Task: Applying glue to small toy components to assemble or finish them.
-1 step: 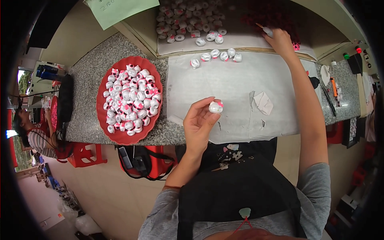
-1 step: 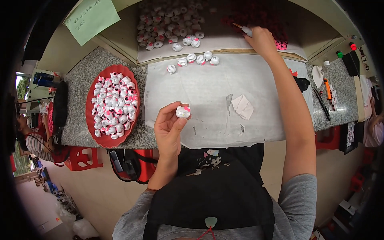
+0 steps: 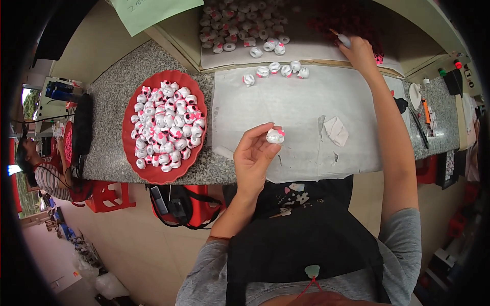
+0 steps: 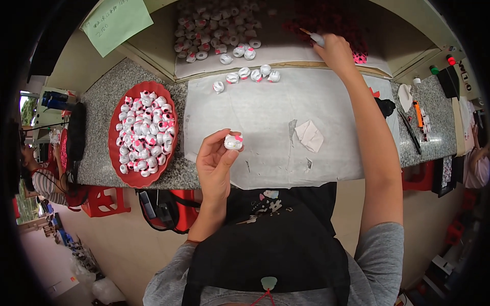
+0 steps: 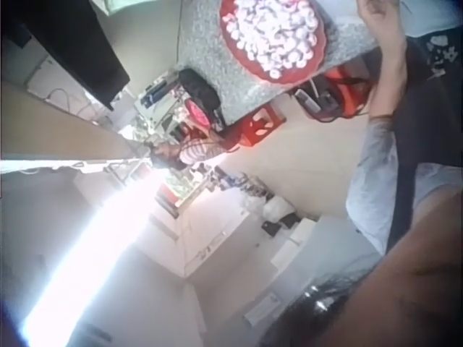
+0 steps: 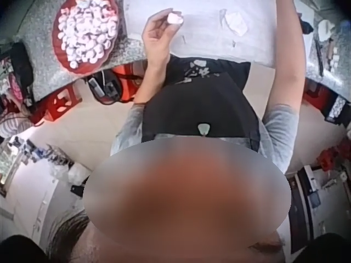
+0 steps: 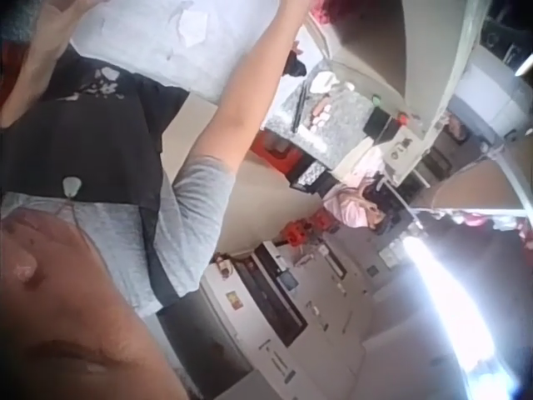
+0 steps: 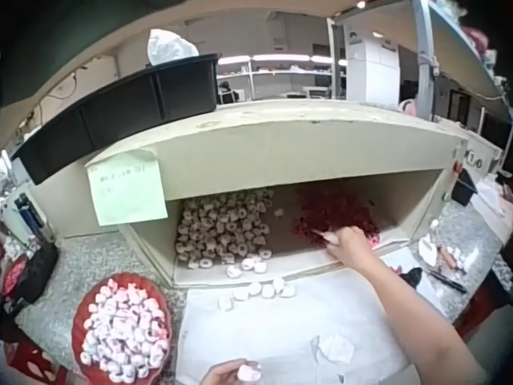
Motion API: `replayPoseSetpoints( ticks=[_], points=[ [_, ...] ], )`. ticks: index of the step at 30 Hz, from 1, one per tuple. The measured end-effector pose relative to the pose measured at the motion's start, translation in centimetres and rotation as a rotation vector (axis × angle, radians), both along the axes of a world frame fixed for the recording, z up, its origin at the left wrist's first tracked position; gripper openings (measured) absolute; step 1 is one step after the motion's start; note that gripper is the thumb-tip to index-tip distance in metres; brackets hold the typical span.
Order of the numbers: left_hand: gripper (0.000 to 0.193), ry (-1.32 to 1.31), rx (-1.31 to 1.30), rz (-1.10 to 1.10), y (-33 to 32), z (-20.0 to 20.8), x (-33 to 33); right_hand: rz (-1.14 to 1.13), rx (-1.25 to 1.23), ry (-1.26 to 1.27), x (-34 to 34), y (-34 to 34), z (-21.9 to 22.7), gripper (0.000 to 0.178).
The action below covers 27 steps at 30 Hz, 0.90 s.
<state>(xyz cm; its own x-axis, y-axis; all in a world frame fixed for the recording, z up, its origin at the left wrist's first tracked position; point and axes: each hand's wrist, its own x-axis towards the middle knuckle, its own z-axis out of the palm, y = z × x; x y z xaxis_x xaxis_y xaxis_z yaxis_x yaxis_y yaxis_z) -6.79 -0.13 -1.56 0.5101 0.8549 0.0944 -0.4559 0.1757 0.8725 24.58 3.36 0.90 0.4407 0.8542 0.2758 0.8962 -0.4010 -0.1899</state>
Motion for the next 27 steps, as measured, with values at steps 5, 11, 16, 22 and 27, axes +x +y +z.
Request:
replayPoseSetpoints(
  ticks=[5, 11, 16, 22, 27],
  points=[
    [0.033, 0.004, -0.004, -0.023, 0.0, 0.0, 0.2, 0.076, 0.315, 0.598, -2.4, -2.4, 0.8, 0.022],
    [0.033, 0.004, -0.024, -0.033, -0.2, -0.2, 0.5, 0.232, 0.329, 1.266, -8.4, -6.7, 1.8, 0.021],
    [0.034, 0.021, 0.017, -0.059, -0.4, -0.1, 0.6, 0.283, 0.371, 1.506, -12.8, -9.5, 1.9, 0.016],
    [0.034, 0.013, 0.01, -0.043, -0.9, 0.1, 0.9, 0.236, 0.492, 1.708, -16.1, -11.3, 0.4, 0.018],
    [0.033, 0.035, 0.084, -0.058, -1.2, 0.0, 0.7, 0.26, 0.516, 1.757, -17.1, -11.8, 0.2, 0.011]
  ],
)
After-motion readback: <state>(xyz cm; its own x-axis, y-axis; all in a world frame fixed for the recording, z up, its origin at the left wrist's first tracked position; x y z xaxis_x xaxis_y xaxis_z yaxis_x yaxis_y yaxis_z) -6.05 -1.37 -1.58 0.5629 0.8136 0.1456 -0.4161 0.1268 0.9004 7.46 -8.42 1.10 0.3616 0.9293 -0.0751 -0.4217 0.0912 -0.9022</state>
